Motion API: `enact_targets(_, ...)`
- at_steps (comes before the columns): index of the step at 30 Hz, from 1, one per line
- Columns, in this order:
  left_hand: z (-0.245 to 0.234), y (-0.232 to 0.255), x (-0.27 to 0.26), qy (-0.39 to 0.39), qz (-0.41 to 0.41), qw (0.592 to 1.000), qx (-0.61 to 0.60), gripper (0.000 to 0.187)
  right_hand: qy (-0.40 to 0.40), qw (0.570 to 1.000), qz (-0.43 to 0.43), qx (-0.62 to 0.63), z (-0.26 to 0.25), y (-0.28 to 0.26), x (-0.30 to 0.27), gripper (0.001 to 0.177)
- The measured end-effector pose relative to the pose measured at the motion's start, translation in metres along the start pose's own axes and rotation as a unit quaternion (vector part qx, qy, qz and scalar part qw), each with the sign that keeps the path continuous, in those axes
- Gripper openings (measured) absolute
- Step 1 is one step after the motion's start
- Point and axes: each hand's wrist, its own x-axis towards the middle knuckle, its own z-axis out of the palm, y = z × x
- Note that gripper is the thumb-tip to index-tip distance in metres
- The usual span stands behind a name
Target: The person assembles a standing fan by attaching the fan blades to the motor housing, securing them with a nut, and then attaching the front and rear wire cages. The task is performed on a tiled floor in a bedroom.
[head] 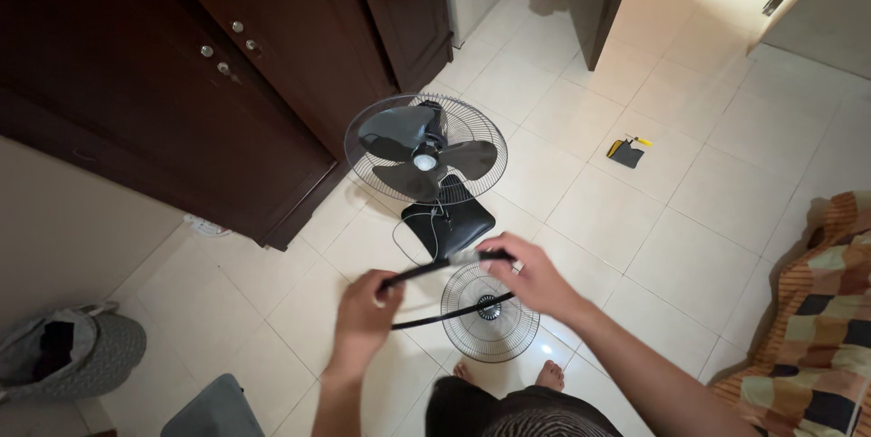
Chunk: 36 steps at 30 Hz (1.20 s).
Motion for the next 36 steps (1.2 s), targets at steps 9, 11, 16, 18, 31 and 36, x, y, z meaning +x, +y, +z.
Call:
enact_targets(9,-0.029,-0.115,0.043,0.02,-0.037,0.994,-0.101,0.028,0.129,0.987,0.086,0.031,-0.015,0.074,0.044,0.019)
enact_targets(11,-0.04,-0.14,0.07,-0.008,-0.018,0.996,-0.083,0.028,0.148,0.982,0.108,0.042,-0.003,0.091,0.053,0.019)
enact_targets(16,-0.073,-0.188,0.148,-0.058,0.097,0.992,-0.058,0.028,0.201,0.971,0.119,0.045,0.038,0.124,0.097,0.02)
enact_targets(18,-0.084,-0.2,0.175,-0.068,0.128,0.988,-0.053,0.027,0.219,0.969,0.113,0.018,0.052,0.131,0.113,0.019)
enact_targets(31,-0.064,-0.171,0.33,-0.075,0.249,0.963,-0.066,0.024,0.344,0.921,0.161,-0.089,0.038,0.137,0.181,0.022)
enact_targets(36,-0.052,-0.149,0.377,-0.071,0.23,0.97,-0.034,0.024,0.373,0.914,0.135,-0.08,0.02,0.156,0.228,0.022)
